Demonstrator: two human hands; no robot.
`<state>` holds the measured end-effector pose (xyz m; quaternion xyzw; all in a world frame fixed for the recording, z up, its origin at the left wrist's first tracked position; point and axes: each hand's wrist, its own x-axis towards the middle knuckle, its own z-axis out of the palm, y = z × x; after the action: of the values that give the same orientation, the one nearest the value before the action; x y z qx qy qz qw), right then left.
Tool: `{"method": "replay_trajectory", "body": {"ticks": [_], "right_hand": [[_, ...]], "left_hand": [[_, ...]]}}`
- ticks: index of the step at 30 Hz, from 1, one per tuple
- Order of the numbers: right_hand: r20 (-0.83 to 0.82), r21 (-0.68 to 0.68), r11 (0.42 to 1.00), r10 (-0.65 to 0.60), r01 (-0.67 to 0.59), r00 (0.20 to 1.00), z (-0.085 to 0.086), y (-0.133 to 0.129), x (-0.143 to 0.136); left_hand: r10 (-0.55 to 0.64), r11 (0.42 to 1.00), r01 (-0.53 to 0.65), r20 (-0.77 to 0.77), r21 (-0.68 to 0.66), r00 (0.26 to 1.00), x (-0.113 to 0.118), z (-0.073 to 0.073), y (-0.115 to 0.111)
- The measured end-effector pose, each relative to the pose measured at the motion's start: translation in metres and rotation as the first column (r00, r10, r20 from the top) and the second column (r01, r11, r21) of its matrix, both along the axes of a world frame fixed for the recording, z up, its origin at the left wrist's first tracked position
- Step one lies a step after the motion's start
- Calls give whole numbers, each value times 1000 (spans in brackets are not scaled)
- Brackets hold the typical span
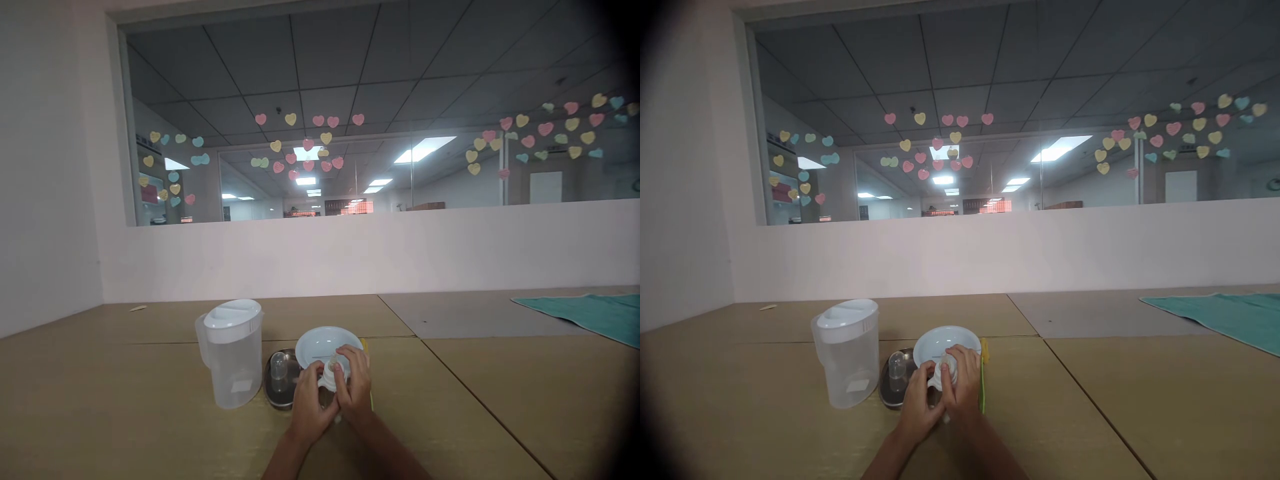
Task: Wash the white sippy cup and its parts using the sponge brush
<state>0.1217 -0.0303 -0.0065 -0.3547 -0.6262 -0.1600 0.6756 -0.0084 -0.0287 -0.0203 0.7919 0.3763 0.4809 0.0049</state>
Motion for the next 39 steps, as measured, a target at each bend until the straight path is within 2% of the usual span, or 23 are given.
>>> {"method": "replay_trajectory", "body": {"ticks": [5, 8, 22, 29, 36, 39], "right_hand": [[-17, -165, 983, 75, -77, 997, -6, 6, -2], [-28, -196, 977, 86, -89, 996, -9, 8, -3], [-33, -151, 987, 53, -57, 998, -6, 6, -3], [-17, -160, 986, 42, -44, 999, -7, 5, -4], [67, -83, 996, 45, -40, 997, -8, 9, 1], [87, -27, 999, 36, -33, 996, -7, 10, 2]], "left_hand": [[-11, 998, 10, -12, -55, 1000, 0, 1, 1], [-23, 997, 22, -17, -76, 1000, 0, 0, 1], [-11, 999, 11, -26, -31, 1000, 0, -4, 4], [-7, 1000, 8, -42, 23, 999, -3, -11, 10], [-123, 988, 128, -63, 81, 990, -13, -7, 6], [-31, 990, 28, 22, 136, 999, -22, -5, 11]]}}
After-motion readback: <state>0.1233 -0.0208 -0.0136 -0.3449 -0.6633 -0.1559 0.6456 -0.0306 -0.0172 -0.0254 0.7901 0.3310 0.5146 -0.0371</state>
